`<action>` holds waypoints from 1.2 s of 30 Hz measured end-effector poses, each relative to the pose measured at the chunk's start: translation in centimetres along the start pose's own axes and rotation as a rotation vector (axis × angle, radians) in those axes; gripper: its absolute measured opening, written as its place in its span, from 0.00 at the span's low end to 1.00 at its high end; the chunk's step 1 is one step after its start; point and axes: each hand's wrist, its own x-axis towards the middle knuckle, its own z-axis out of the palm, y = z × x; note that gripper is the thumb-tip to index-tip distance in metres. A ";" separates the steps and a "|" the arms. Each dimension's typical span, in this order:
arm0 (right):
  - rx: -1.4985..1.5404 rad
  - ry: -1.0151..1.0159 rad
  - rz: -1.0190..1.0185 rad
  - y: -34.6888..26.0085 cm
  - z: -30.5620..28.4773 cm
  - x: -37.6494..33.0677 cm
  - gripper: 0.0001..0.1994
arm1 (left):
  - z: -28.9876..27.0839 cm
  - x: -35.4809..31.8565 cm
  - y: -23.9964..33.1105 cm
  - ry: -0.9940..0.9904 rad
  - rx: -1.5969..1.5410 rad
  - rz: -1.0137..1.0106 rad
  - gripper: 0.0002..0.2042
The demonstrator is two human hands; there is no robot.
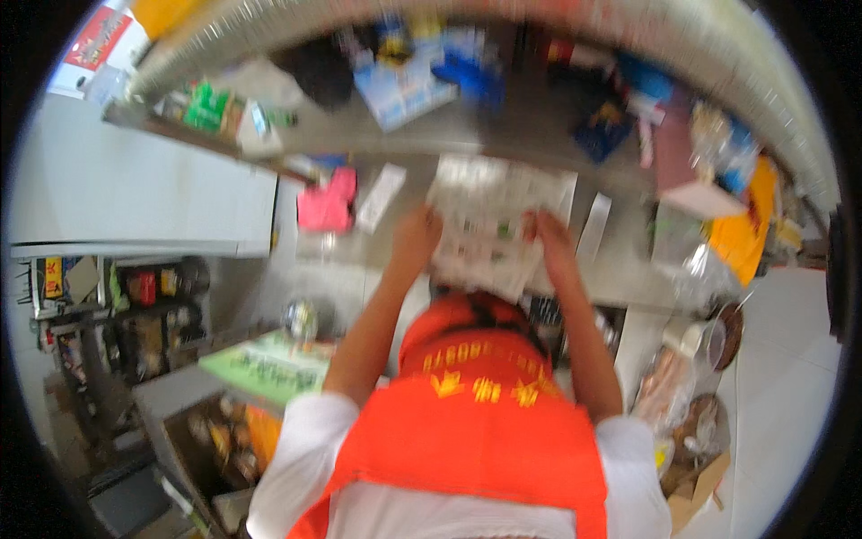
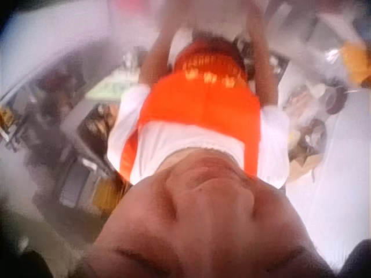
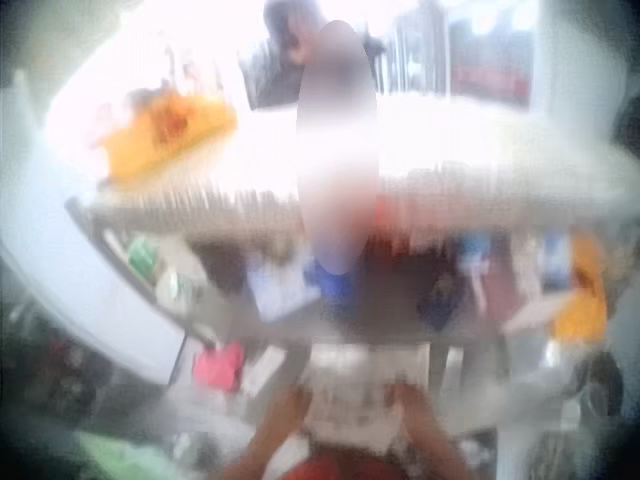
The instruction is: The person scoops mixed vegetables onto a thin sheet, folds it into a wrap, and places it into a paper wrapper and plastic bag. The person repeats this process for a second wrap, then staples the bag closed.
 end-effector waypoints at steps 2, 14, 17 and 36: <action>0.113 0.028 0.052 0.2 0.8 0.1 0.17 | -0.7 -0.7 -1.6 0.133 -0.171 0.148 0.10; 0.481 -0.028 -0.234 5.1 1.7 1.9 0.13 | 0.2 3.4 -1.0 -0.400 -1.497 -0.120 0.13; 0.238 -0.065 -0.398 9.0 1.9 4.5 0.15 | -0.1 3.7 3.0 -0.546 -1.289 -0.056 0.09; 0.312 -0.006 -0.227 8.6 5.2 5.8 0.10 | 3.3 7.7 0.6 -0.439 -0.665 0.169 0.10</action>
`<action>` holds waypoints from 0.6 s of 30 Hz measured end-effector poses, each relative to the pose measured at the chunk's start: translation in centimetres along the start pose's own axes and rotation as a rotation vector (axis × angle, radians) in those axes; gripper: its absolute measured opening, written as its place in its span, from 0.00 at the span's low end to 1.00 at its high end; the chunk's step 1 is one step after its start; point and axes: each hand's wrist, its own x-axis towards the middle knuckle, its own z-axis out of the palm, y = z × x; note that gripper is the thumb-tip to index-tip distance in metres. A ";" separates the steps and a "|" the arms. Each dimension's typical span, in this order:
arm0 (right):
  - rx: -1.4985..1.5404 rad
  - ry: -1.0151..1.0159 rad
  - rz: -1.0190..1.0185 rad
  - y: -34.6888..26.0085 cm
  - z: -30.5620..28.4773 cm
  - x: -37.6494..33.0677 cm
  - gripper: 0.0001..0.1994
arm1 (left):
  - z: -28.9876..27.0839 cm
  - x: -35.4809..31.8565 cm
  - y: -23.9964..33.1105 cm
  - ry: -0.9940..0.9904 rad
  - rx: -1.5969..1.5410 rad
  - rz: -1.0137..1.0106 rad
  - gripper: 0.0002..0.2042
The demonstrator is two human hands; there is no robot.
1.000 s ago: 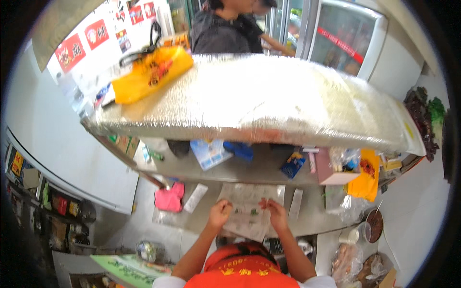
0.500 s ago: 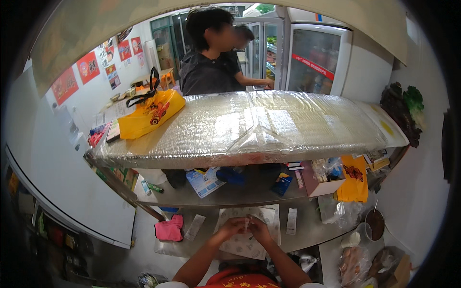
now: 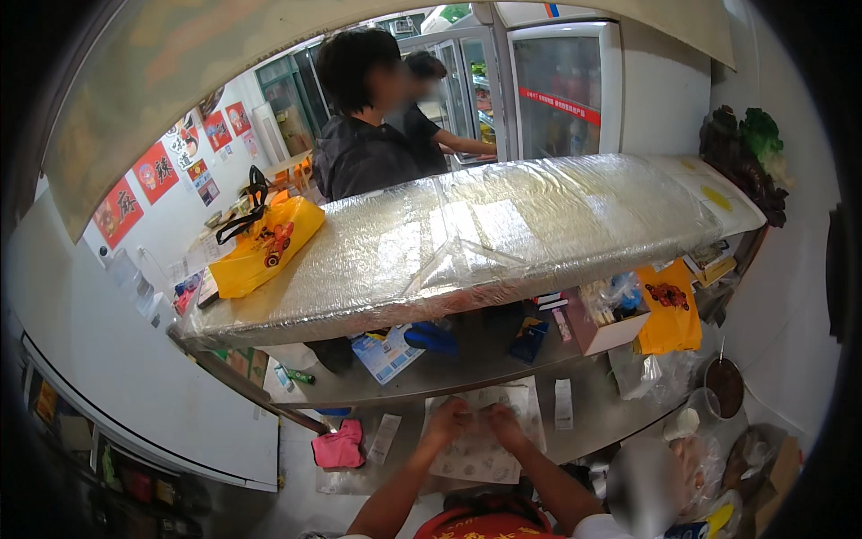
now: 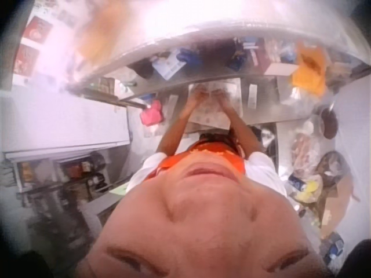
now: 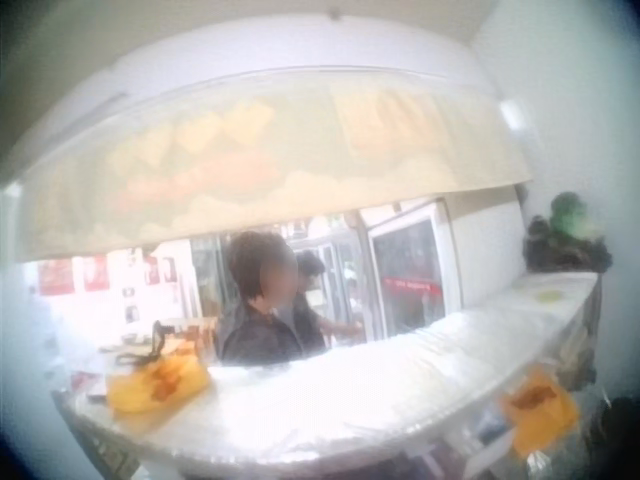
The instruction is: The person scoops mixed vegetables onto a thin sheet, folds it into a wrap, and places it into a paper wrapper and plastic bag. The person repeats this process for a second wrap, then staples the bag closed.
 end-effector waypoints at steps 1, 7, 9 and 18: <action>0.278 0.028 0.123 0.1 -0.3 0.0 0.06 | -0.7 0.4 -1.4 0.011 -0.087 -0.012 0.10; 0.423 0.167 0.167 2.8 -0.7 -2.0 0.08 | -2.0 -0.3 -7.8 -0.101 0.125 -0.180 0.10; 1.037 0.040 0.113 6.7 -5.0 -1.1 0.09 | -1.0 0.4 -7.1 -0.293 -0.653 -0.232 0.12; 1.088 0.302 0.242 1.2 -2.1 -1.1 0.13 | -0.1 -2.1 -4.0 0.053 -1.374 -0.178 0.08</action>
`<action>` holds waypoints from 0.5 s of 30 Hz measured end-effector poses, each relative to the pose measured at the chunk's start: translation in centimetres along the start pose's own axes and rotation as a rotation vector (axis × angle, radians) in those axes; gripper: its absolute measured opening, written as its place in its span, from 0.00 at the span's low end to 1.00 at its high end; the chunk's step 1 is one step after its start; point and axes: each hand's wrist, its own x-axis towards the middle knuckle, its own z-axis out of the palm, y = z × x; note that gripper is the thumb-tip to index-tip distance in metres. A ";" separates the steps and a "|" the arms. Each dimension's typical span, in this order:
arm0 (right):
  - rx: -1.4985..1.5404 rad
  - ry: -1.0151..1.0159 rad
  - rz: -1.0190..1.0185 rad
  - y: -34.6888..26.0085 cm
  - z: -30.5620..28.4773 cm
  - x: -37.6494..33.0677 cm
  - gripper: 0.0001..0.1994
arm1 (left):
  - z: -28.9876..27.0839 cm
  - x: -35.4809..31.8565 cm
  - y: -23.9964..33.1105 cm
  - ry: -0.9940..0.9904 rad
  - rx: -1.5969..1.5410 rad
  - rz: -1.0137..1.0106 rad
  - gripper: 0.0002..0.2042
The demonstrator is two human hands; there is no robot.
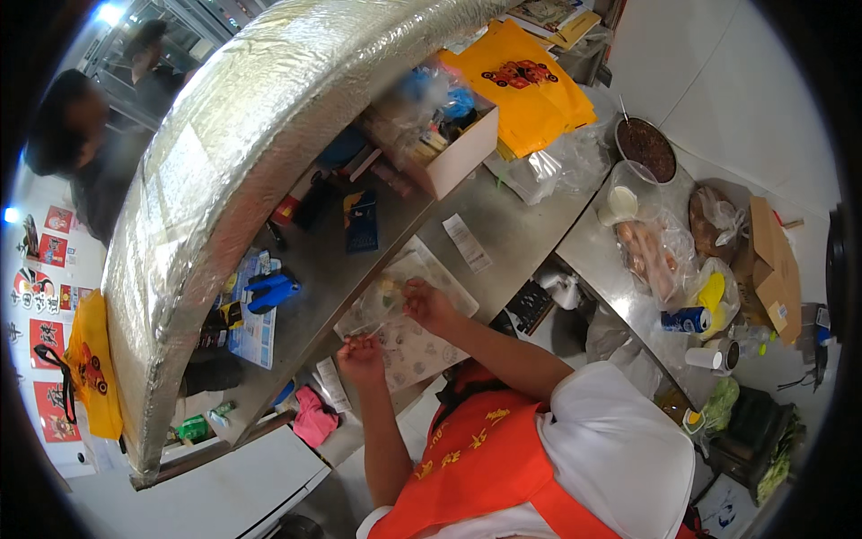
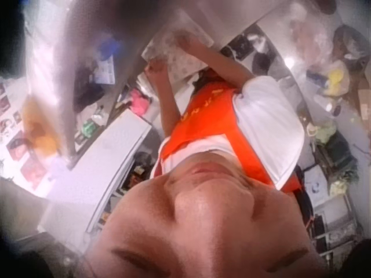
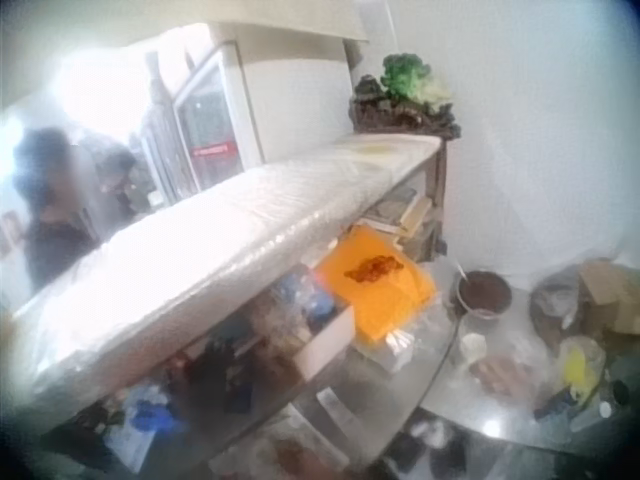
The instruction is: The person scoops mixed vegetables onto a thin sheet, folds it into a wrap, and places it into a paper wrapper and plastic bag. The person repeats this process for a second wrap, then staples the bag closed.
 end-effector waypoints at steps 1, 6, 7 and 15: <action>-0.039 0.014 -0.020 -0.1 1.1 -0.5 0.14 | 1.7 -0.1 0.0 0.139 0.048 -0.003 0.08; -0.856 -0.331 0.002 2.3 2.5 0.1 0.24 | 7.8 1.1 -1.5 0.143 0.894 -0.242 0.07; -1.044 -0.375 -0.040 2.8 3.0 0.4 0.26 | 8.0 1.8 -1.2 0.133 1.024 -0.275 0.07; -1.665 -0.364 -0.297 0.4 3.8 1.8 0.25 | 7.8 2.9 -1.9 0.095 1.262 -0.116 0.03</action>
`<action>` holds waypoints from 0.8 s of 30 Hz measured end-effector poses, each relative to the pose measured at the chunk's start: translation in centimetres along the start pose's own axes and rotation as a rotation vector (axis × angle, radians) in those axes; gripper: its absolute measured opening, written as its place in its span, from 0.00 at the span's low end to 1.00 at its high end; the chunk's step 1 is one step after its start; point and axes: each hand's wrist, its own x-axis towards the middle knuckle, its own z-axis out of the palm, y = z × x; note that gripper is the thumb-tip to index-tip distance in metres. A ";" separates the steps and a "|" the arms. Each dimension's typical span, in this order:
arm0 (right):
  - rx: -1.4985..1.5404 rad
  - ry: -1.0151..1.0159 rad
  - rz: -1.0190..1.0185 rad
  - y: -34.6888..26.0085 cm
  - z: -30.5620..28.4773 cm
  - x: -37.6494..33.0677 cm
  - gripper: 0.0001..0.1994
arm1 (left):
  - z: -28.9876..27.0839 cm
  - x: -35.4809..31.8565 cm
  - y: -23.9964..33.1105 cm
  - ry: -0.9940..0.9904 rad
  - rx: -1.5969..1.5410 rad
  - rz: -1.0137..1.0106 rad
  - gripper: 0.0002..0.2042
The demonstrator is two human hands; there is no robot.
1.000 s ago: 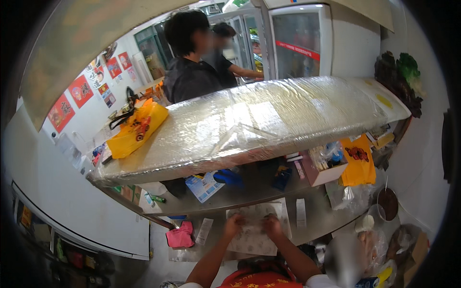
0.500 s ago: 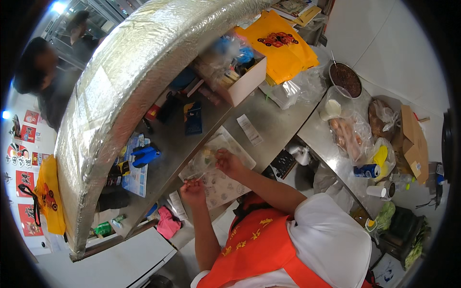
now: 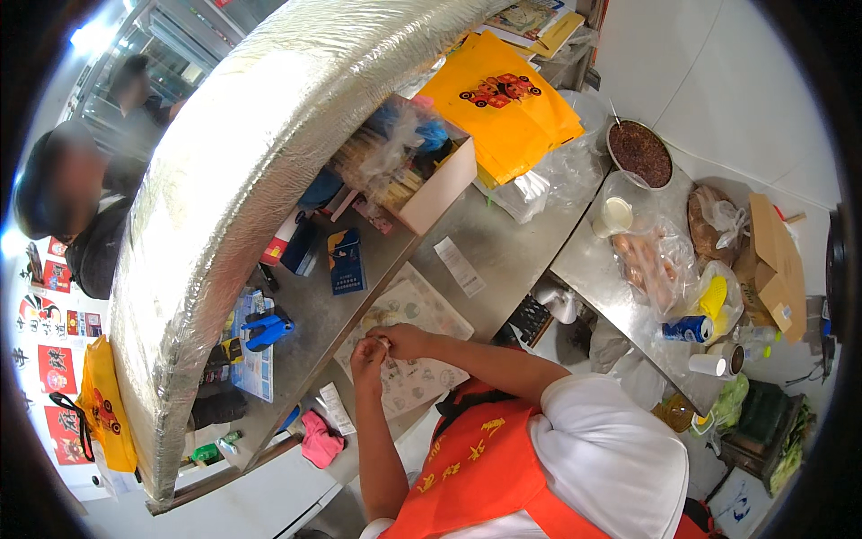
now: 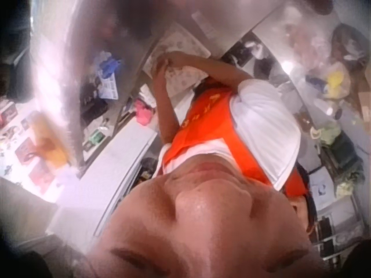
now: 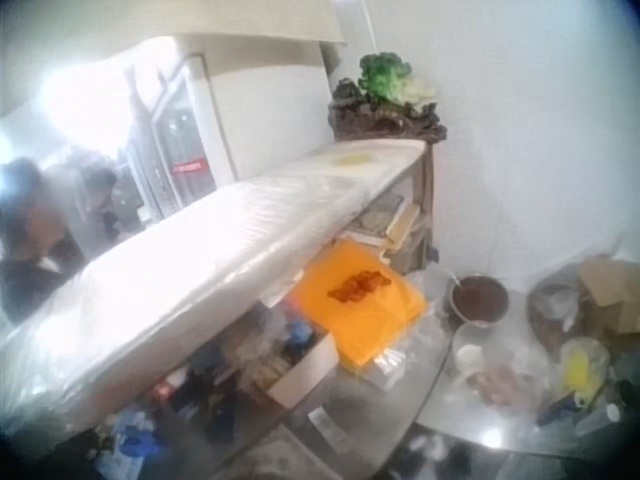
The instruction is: The person scoops mixed vegetables onto a thin sheet, folds it into a wrap, and places it into a paper wrapper and plastic bag. The person repeats this process for a second wrap, then staples the bag closed.
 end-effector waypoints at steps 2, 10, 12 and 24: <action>0.029 0.010 0.081 1.6 -0.5 0.2 0.25 | -1.1 1.0 -0.6 0.108 -0.004 -0.043 0.05; 0.357 0.287 0.125 -1.5 -9.8 -11.6 0.21 | -2.3 -1.5 -3.2 0.215 0.845 0.384 0.33; 0.017 0.466 0.057 -5.2 -16.1 -14.5 0.10 | 1.2 -1.3 -2.8 0.155 1.096 0.430 0.38; -0.881 0.642 0.051 -9.9 -41.4 -3.3 0.11 | 3.6 0.2 -6.6 0.211 1.126 0.119 0.47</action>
